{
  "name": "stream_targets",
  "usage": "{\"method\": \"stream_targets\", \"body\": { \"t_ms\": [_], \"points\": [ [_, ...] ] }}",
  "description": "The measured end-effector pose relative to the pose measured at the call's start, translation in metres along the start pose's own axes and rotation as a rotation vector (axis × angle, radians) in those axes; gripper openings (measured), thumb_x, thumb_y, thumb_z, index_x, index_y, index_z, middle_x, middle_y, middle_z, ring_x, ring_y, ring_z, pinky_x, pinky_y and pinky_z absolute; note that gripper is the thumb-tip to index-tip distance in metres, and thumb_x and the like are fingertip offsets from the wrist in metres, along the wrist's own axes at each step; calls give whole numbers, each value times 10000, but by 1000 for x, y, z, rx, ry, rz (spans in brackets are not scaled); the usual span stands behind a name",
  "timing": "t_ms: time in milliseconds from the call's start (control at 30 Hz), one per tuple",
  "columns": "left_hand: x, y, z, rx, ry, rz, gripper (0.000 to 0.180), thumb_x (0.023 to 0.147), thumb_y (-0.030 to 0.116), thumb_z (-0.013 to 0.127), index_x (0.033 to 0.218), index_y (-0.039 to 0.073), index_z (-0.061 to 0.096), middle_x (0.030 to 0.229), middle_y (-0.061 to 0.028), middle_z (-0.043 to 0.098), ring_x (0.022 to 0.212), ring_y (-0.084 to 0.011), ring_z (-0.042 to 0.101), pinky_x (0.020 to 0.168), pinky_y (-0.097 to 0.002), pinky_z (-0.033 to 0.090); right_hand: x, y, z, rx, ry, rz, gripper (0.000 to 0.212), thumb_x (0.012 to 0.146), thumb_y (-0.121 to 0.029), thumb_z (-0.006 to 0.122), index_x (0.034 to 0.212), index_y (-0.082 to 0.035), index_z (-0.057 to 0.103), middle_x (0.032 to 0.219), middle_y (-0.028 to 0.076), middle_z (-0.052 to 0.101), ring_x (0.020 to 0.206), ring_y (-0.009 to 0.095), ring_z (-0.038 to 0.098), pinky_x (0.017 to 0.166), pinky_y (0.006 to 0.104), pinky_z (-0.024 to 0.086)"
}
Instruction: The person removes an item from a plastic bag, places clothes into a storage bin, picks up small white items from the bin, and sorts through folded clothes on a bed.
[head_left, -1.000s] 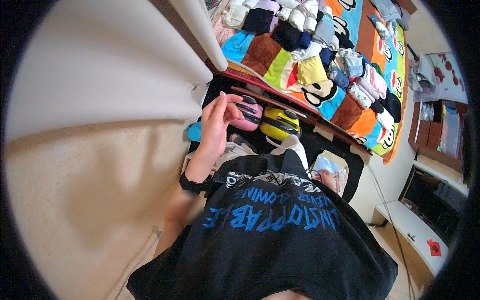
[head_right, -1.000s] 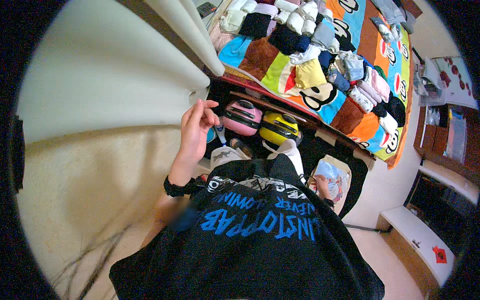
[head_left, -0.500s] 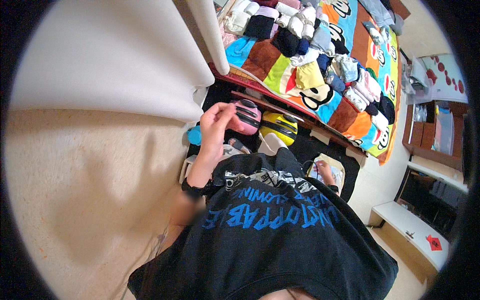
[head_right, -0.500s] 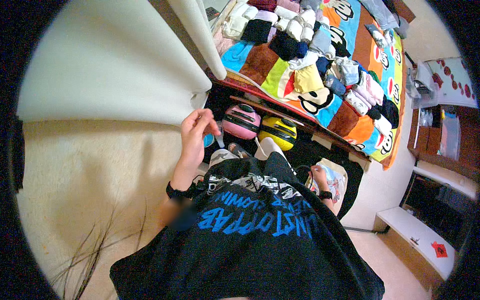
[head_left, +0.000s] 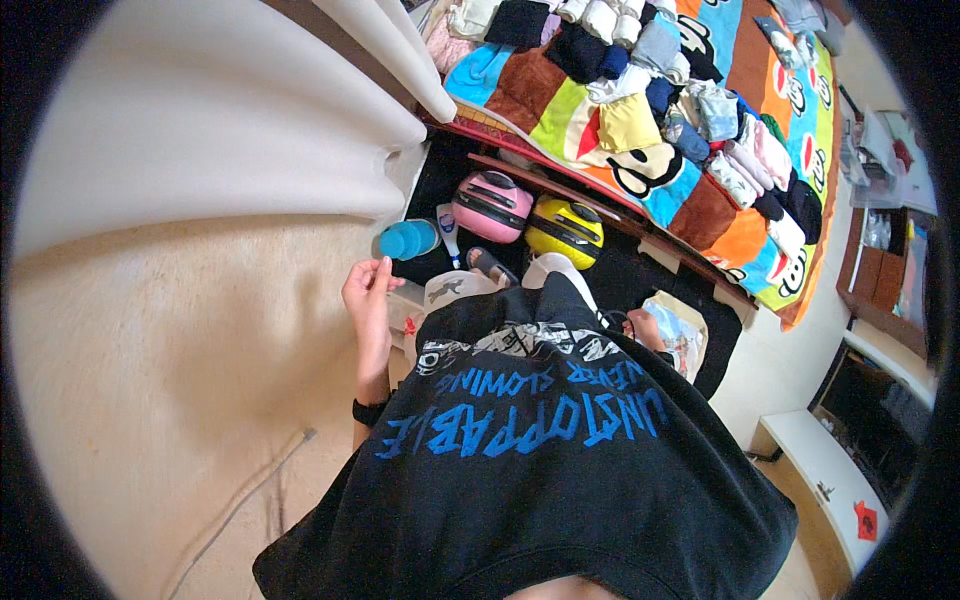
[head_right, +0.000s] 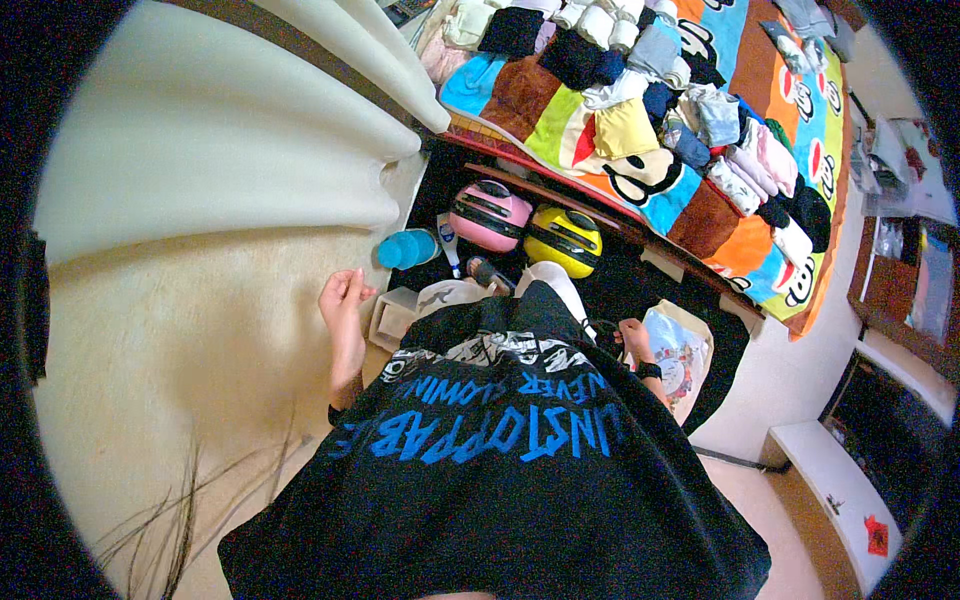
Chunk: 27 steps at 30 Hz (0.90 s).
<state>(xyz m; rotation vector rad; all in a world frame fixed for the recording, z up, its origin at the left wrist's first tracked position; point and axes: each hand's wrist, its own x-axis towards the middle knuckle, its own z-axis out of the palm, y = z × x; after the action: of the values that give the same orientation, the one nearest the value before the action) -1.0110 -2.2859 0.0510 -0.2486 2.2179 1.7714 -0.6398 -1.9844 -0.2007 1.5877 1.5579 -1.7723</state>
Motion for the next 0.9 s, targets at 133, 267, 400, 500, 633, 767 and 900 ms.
{"method": "stream_targets", "body": {
  "t_ms": [133, 267, 400, 500, 633, 767, 900],
  "points": [
    [-19, 11, 25, 30, -34, 19, 251, 890, 166, 508, 678, 32, 486, 574, -26, 517, 520, -97, 519, 532, -228, 420, 5, -10, -25, -237, -43, -45, 200, 820, -209, 497, 864, -35, 585, 700, 59, 622, 570, 159, 583, 502, 292, 450],
    [-30, 2, 36, 114, -64, 20, 384, 932, 247, 419, 612, 40, 467, 508, -20, 474, 506, -92, 499, 532, -230, 423, 13, -20, -34, -34, 36, 92, 212, 839, -224, 494, 960, -63, 558, 759, 31, 623, 637, 133, 580, 566, 285, 454],
    [-27, 5, 54, 119, -79, 100, 102, 879, 68, 486, 800, 4, 482, 665, -52, 532, 590, -111, 546, 581, -231, 449, 30, -50, -37, -53, 5, 65, 197, 849, -206, 499, 989, -74, 539, 784, 38, 623, 644, 106, 579, 531, 239, 420],
    [-24, 12, 63, 152, -98, 175, 58, 846, -18, 488, 904, -14, 479, 751, -59, 550, 640, -120, 563, 630, -218, 454, 40, -57, -36, 16, -5, 39, 165, 836, -191, 509, 910, -54, 564, 713, 46, 613, 563, 101, 563, 448, 226, 389],
    [-5, 12, 71, 278, -138, 238, 75, 867, -14, 452, 920, -17, 505, 766, -69, 574, 650, -115, 564, 629, -216, 451, 46, -70, -27, -19, 36, -40, 189, 821, -194, 528, 897, -34, 595, 670, 54, 616, 525, 112, 559, 444, 236, 412],
    [54, 32, 104, 395, -229, 285, 162, 906, 83, 415, 866, 2, 548, 591, -58, 566, 558, -100, 555, 545, -226, 438, 65, -79, -17, 115, 89, -47, 181, 840, -198, 522, 933, -49, 566, 723, 70, 632, 553, 113, 565, 462, 222, 421],
    [91, 64, 150, 660, -465, 255, 315, 908, 237, 422, 744, 27, 591, 500, -62, 539, 544, -172, 580, 534, -291, 433, 54, -49, -25, 160, 132, 15, 167, 850, -219, 515, 933, -79, 550, 717, 46, 621, 548, 108, 562, 452, 231, 417]
  ]
}}
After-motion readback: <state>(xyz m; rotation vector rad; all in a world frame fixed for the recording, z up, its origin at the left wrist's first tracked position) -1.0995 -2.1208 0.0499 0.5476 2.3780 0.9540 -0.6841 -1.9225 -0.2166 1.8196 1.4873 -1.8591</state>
